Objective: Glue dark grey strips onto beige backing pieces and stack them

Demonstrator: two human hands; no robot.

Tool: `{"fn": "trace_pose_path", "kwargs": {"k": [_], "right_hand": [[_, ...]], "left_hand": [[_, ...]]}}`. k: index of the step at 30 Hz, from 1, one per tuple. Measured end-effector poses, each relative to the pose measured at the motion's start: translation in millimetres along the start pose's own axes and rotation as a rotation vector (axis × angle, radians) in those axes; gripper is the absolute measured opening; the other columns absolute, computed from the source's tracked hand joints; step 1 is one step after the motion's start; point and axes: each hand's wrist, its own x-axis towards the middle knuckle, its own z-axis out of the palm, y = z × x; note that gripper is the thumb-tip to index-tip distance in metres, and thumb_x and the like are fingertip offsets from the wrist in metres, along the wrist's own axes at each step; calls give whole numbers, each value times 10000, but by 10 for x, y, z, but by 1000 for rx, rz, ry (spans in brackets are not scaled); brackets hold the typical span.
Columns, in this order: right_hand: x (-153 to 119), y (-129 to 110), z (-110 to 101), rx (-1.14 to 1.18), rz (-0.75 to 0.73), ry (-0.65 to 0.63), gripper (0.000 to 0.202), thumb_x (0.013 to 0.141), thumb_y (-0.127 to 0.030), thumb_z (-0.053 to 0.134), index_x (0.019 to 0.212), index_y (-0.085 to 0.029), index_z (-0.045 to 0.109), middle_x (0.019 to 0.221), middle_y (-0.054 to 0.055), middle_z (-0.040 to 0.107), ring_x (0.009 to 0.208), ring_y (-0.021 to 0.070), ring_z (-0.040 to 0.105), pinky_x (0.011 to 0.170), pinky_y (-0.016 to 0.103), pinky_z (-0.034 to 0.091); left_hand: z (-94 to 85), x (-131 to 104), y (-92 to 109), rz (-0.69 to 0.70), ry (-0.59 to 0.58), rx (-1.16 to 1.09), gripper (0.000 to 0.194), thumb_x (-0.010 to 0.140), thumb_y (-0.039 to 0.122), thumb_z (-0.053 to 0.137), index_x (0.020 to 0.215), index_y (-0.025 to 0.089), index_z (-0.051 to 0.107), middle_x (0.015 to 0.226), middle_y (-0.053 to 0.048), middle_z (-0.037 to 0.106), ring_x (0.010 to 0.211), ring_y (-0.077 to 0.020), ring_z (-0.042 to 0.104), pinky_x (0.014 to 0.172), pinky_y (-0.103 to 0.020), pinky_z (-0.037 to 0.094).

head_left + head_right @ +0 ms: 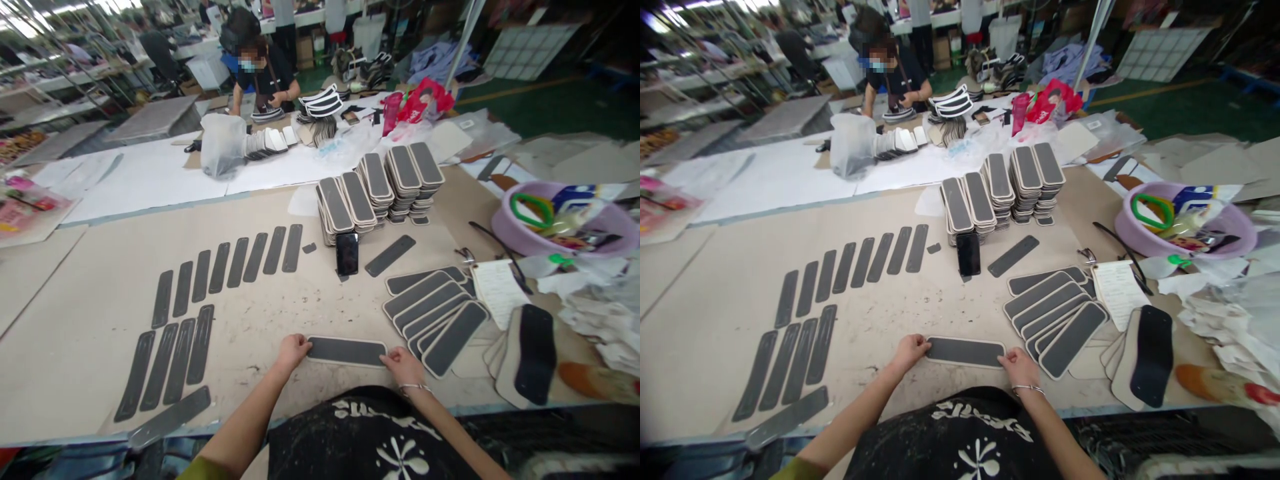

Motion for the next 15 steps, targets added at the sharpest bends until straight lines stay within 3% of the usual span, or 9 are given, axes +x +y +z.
{"fn": "trace_pose_path", "kwargs": {"k": [15], "right_hand": [[-49,-81,-24,-33,7,43,219,707,-411,574,704,-192,581,693,17,654,696,168,595,630,260,368]], "left_hand": [[73,38,12,17,24,97,161,760,286,522,671,170,590,658,-29,633,660,-148,568,550,-230,292]]}}
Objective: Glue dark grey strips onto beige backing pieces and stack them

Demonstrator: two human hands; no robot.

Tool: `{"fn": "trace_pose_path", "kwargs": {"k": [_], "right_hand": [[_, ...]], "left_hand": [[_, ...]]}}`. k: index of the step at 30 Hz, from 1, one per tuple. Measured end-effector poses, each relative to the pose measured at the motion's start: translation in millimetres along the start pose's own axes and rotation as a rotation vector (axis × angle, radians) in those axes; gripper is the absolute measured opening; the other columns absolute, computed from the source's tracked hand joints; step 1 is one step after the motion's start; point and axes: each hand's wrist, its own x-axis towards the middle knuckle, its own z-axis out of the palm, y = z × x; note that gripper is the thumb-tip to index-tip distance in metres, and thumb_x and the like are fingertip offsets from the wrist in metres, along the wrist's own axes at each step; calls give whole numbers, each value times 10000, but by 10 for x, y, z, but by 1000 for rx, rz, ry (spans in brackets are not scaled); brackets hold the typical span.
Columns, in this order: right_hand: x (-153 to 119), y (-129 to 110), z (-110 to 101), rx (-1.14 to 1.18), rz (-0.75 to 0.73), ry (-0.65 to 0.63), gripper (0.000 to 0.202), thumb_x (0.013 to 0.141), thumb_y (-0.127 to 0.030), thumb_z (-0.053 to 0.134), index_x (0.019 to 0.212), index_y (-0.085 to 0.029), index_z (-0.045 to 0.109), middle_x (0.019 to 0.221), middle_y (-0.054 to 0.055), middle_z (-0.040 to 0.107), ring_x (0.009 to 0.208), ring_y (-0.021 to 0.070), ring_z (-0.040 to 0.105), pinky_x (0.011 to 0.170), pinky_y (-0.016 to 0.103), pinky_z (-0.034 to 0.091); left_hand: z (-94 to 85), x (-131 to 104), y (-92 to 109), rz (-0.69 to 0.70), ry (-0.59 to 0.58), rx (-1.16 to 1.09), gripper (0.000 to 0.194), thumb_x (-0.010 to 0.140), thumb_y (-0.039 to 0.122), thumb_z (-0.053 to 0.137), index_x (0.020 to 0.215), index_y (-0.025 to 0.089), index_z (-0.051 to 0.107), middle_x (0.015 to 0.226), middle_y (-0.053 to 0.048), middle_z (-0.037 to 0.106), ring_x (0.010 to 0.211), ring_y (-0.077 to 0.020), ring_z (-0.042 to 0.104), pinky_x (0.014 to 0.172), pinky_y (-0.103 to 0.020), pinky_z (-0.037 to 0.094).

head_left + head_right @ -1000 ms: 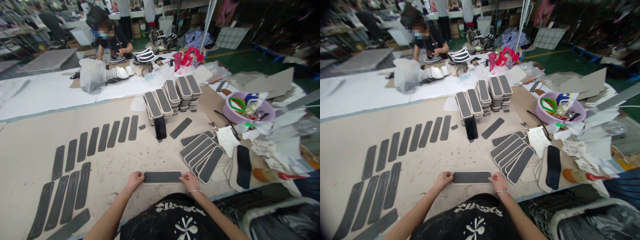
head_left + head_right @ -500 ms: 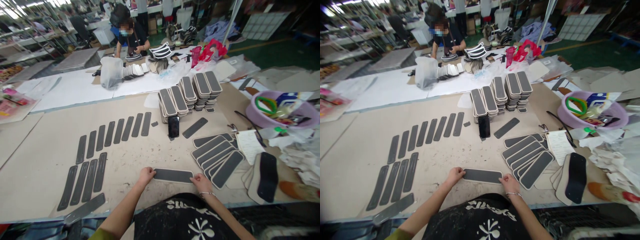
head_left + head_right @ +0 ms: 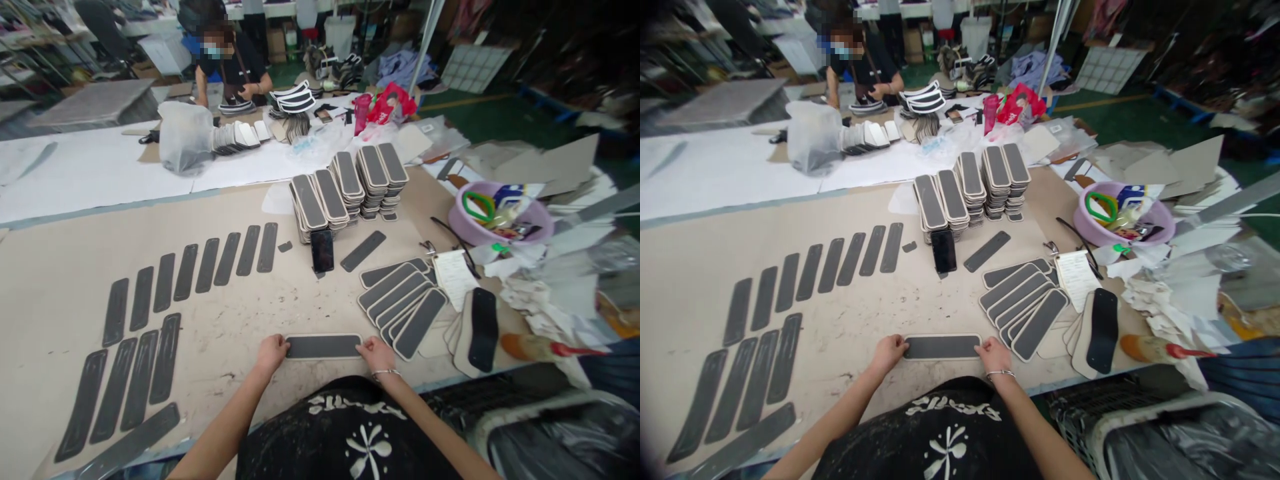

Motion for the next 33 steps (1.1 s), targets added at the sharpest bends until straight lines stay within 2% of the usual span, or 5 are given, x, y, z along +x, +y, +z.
{"fn": "trace_pose_path", "kwargs": {"k": [17,27,33], "right_hand": [[22,-14,44,-68,-11,14,205,747,-401,540,704,-201,556,675,13,652,696,179,598,588,259,333],[9,-8,78,-107,-26,13,204,777,-386,517,720,-205,592,697,8,668,689,164,598,583,251,331],[-26,-54,61,-163,-35,21,215,802,-388,499,745,-204,593,704,18,660,669,161,590,562,249,310]], "left_hand": [[38,-4,0,7,6,77,161,794,295,515,718,178,597,740,-41,672,722,-151,595,578,-232,317],[55,15,-1,18,9,96,220,824,317,478,785,157,625,855,-88,688,794,-162,612,640,-235,362],[55,8,-12,23,7,101,238,821,338,475,781,160,629,831,-84,694,782,-165,619,620,-234,367]]}}
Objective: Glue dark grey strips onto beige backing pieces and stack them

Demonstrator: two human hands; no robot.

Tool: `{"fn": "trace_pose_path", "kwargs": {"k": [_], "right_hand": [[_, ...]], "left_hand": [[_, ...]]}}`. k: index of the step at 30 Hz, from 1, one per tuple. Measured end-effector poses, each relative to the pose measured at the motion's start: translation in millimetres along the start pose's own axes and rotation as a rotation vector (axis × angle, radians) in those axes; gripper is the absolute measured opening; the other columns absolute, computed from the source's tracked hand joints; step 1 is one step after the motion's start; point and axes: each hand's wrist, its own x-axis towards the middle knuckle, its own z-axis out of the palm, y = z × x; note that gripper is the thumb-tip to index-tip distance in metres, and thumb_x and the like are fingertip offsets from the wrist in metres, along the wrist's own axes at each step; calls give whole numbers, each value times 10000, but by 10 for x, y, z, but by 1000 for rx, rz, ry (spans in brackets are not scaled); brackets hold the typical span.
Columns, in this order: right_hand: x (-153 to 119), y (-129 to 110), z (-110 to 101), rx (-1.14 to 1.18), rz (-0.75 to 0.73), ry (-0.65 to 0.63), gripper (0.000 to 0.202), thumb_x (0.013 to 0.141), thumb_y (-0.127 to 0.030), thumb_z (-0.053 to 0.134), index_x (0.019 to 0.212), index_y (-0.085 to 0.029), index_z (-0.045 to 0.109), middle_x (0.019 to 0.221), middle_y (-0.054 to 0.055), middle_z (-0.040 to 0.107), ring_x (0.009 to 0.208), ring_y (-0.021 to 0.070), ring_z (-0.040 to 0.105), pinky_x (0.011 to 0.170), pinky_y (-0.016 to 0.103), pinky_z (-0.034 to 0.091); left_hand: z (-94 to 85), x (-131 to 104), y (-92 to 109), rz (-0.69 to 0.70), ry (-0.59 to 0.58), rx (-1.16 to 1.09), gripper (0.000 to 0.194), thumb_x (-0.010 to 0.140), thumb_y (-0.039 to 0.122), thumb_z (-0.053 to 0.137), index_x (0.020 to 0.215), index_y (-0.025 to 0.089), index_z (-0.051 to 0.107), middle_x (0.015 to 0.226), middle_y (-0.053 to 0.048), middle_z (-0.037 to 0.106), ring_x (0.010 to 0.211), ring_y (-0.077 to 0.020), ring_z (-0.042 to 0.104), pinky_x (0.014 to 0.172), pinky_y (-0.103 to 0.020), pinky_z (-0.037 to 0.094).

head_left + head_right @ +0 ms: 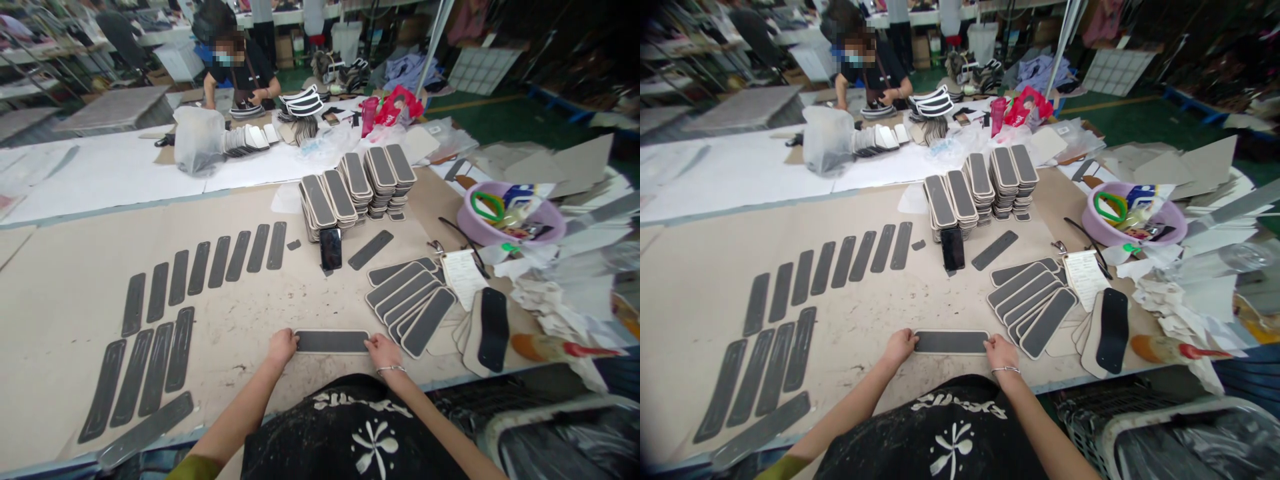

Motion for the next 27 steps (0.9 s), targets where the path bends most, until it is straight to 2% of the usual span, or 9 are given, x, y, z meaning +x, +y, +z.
{"fn": "trace_pose_path", "kwargs": {"k": [6,9,12,15,18,20,22,24,27], "right_hand": [[-145,-51,-109,-188,-82,-1,264,877,-390,386,842,-212,578,716,40,645,654,173,584,571,270,335],[-246,-101,-130,-212,-197,122,294,904,-351,334,904,-189,579,838,82,643,770,190,586,674,295,404],[-327,-286,-69,-140,-537,145,312,908,-319,340,1077,-175,558,1054,102,612,997,199,534,884,323,391],[-367,-623,76,-101,-934,-12,457,895,-373,384,1316,-195,388,1329,76,464,1250,204,351,1052,368,256],[-367,-951,250,-122,-1182,-151,627,872,-493,387,1393,-171,251,1451,71,297,1348,204,171,1108,401,130],[-342,-1052,339,-141,-1226,-185,680,862,-535,376,1400,-146,229,1467,80,257,1356,197,143,1114,390,107],[-286,-1011,381,-162,-1189,-169,699,854,-552,376,1400,-140,229,1474,80,236,1360,195,131,1116,385,103],[-198,-830,364,-191,-1098,-119,699,852,-550,382,1405,-156,219,1481,68,217,1364,198,120,1116,395,104],[-43,-404,262,-245,-923,-2,691,856,-514,393,1420,-181,171,1489,59,183,1366,214,118,1111,418,123]], "left_hand": [[-7,5,3,1,8,7,234,825,338,475,797,160,624,878,-93,691,825,-172,621,654,-235,378],[-17,12,7,4,-1,5,226,825,337,479,789,165,621,879,-91,691,836,-176,622,656,-235,378],[-30,14,16,3,-10,2,227,824,343,475,780,170,615,840,-83,693,815,-181,625,630,-238,373],[-46,18,31,-5,-16,9,229,819,343,474,767,168,613,819,-84,694,794,-181,627,617,-238,371],[-58,28,47,-11,-13,20,237,824,338,460,776,165,615,824,-90,695,797,-178,628,626,-238,376],[-60,37,53,-15,-9,24,240,819,340,461,770,165,617,818,-92,697,789,-182,629,623,-241,375],[-59,48,51,-18,-8,22,238,806,349,476,745,166,616,808,-89,697,773,-183,628,614,-244,371],[-56,58,45,-25,-7,13,231,795,352,491,727,168,615,800,-83,697,763,-180,625,604,-243,366],[-51,67,37,-47,-4,-17,213,783,345,510,719,172,616,778,-73,696,752,-174,623,591,-238,361]]}}
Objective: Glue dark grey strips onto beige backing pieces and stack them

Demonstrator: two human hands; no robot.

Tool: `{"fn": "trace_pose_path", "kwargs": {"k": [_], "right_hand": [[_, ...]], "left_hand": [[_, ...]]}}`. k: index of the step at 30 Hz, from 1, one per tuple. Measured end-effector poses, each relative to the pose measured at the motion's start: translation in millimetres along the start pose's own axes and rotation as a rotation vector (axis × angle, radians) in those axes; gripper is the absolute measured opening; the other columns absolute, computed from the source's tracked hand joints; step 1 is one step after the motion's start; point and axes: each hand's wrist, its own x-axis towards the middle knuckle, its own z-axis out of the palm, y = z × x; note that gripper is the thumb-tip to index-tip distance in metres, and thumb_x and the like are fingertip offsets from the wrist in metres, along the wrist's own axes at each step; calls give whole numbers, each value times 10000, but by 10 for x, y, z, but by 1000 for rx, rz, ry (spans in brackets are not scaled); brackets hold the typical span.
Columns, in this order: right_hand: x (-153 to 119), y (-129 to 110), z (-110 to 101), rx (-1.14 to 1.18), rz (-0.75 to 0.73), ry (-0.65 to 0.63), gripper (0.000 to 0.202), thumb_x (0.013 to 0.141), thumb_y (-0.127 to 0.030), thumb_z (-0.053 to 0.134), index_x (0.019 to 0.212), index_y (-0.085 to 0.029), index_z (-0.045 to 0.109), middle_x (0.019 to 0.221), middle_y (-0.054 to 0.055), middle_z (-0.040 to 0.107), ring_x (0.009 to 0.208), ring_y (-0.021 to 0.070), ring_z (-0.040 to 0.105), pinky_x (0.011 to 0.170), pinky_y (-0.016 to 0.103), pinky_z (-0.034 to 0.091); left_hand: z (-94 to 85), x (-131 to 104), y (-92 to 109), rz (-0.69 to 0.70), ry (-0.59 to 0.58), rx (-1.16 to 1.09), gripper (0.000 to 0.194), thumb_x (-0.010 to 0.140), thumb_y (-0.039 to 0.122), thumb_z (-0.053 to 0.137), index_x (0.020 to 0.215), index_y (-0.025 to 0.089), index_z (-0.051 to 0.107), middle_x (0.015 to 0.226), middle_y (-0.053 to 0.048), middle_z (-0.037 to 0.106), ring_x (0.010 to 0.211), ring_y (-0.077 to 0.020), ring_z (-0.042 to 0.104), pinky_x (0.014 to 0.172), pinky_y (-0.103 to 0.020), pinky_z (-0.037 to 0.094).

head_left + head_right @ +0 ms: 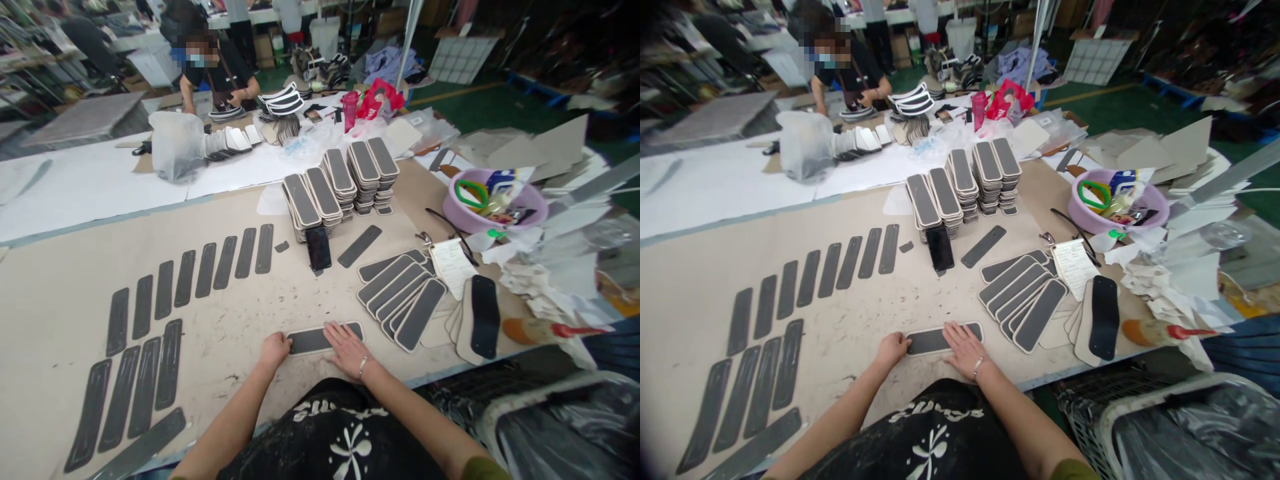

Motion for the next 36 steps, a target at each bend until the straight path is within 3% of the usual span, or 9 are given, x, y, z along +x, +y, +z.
{"fn": "trace_pose_path", "kwargs": {"k": [5,12,14,16,19,21,24,28,36], "right_hand": [[-331,459,49,-97,133,75,690,864,-476,373,1428,-176,111,1487,76,180,1365,224,122,1094,454,175],[-347,480,158,-115,129,111,705,862,-488,363,1429,-173,87,1492,66,160,1367,225,108,1097,462,168],[-347,482,162,-118,122,116,706,863,-490,360,1429,-173,82,1492,64,163,1367,222,108,1097,462,171],[-350,491,171,-124,123,125,711,862,-491,361,1429,-172,75,1490,64,172,1366,225,110,1096,467,174],[-351,510,193,-133,124,129,716,860,-492,359,1430,-174,64,1486,67,186,1364,233,126,1092,476,179],[-348,520,201,-138,115,122,719,860,-492,356,1430,-177,53,1487,66,181,1362,235,132,1091,475,181],[-345,524,195,-142,110,109,721,860,-493,355,1430,-181,44,1489,60,174,1363,235,132,1090,473,186],[-345,503,168,-132,128,86,720,859,-496,358,1430,-186,47,1491,58,167,1363,232,130,1089,471,190],[-306,531,6,-62,135,20,618,871,-437,372,1407,-164,229,1465,78,260,1348,229,183,1080,454,232]], "left_hand": [[28,-36,5,-36,43,-72,242,772,387,546,711,166,623,747,-64,691,718,-160,620,594,-228,374],[57,-292,-171,-81,216,-168,361,852,404,443,1042,121,561,886,-82,673,813,-152,630,714,-240,452],[95,-409,-175,63,289,-169,395,874,371,409,1164,116,496,1085,-118,624,1006,-161,584,857,-265,437],[173,-515,-78,389,317,-107,431,889,346,379,1260,130,427,1300,-131,492,1224,-176,432,1008,-308,345],[323,-582,206,859,191,101,558,878,420,385,1365,161,302,1455,-110,293,1361,-223,199,1100,-410,200],[393,-547,360,949,130,210,651,861,498,378,1394,149,243,1482,-113,220,1379,-238,121,1112,-435,145],[393,-423,358,879,156,263,698,863,539,328,1410,127,194,1494,-123,161,1384,-239,82,1116,-437,104],[257,-220,36,752,175,240,660,874,493,346,1416,156,179,1495,-114,170,1378,-254,113,1110,-459,115],[-30,-22,-244,566,170,-13,333,888,295,378,1139,210,580,1175,-99,537,1110,-196,460,988,-327,357]]}}
